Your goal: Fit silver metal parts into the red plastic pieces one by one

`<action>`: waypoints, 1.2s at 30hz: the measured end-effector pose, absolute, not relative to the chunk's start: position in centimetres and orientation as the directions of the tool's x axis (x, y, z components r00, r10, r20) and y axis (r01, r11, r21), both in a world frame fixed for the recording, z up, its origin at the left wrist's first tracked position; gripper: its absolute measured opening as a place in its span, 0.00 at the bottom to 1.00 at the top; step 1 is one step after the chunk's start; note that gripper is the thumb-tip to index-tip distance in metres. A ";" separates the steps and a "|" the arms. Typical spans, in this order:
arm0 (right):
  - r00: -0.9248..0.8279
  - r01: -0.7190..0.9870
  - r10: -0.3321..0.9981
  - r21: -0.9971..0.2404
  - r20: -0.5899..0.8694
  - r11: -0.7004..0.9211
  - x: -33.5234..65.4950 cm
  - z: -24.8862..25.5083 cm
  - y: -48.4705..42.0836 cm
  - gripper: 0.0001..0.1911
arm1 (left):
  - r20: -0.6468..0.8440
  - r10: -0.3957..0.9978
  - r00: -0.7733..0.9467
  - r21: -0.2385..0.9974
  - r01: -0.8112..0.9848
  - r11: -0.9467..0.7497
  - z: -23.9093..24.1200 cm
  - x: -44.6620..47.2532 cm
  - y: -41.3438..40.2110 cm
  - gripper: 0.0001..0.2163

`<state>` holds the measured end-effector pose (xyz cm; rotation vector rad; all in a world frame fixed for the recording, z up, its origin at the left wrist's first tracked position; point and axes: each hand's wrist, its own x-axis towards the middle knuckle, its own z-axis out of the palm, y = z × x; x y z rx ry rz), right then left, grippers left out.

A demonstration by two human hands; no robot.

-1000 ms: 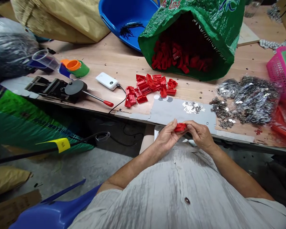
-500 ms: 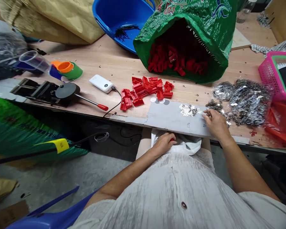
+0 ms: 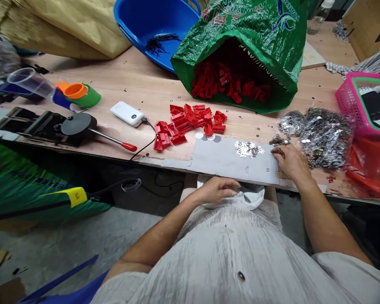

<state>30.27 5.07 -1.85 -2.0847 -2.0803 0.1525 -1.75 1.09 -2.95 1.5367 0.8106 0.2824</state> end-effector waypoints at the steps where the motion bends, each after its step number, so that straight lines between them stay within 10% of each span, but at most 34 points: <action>1: -0.006 0.974 0.998 -0.227 0.059 0.019 30.3 -1.9 4.9 0.12 | -0.264 0.665 0.699 0.960 0.256 0.113 -2.5 -1.8 1.6 0.16; 5: -0.020 0.959 0.997 -0.280 0.076 0.041 30.6 -1.8 4.3 0.13 | -0.136 0.858 0.495 0.982 0.185 0.049 -1.3 -2.5 4.2 0.14; 14: 0.027 0.977 0.998 -0.214 0.049 -0.016 30.2 -1.3 3.3 0.12 | 0.278 0.955 0.104 0.629 0.732 -0.263 -1.2 -4.5 10.1 0.14; 28: 0.165 0.977 0.985 -0.145 0.050 -0.157 28.3 -2.0 2.2 0.11 | 0.248 0.967 -0.056 0.460 0.885 -0.067 -2.2 -2.5 14.3 0.26; 36: 0.071 0.979 0.986 -0.201 0.149 -0.041 28.1 -2.3 0.9 0.10 | 0.296 0.954 -0.043 0.559 0.818 -0.137 -3.9 -2.7 14.3 0.10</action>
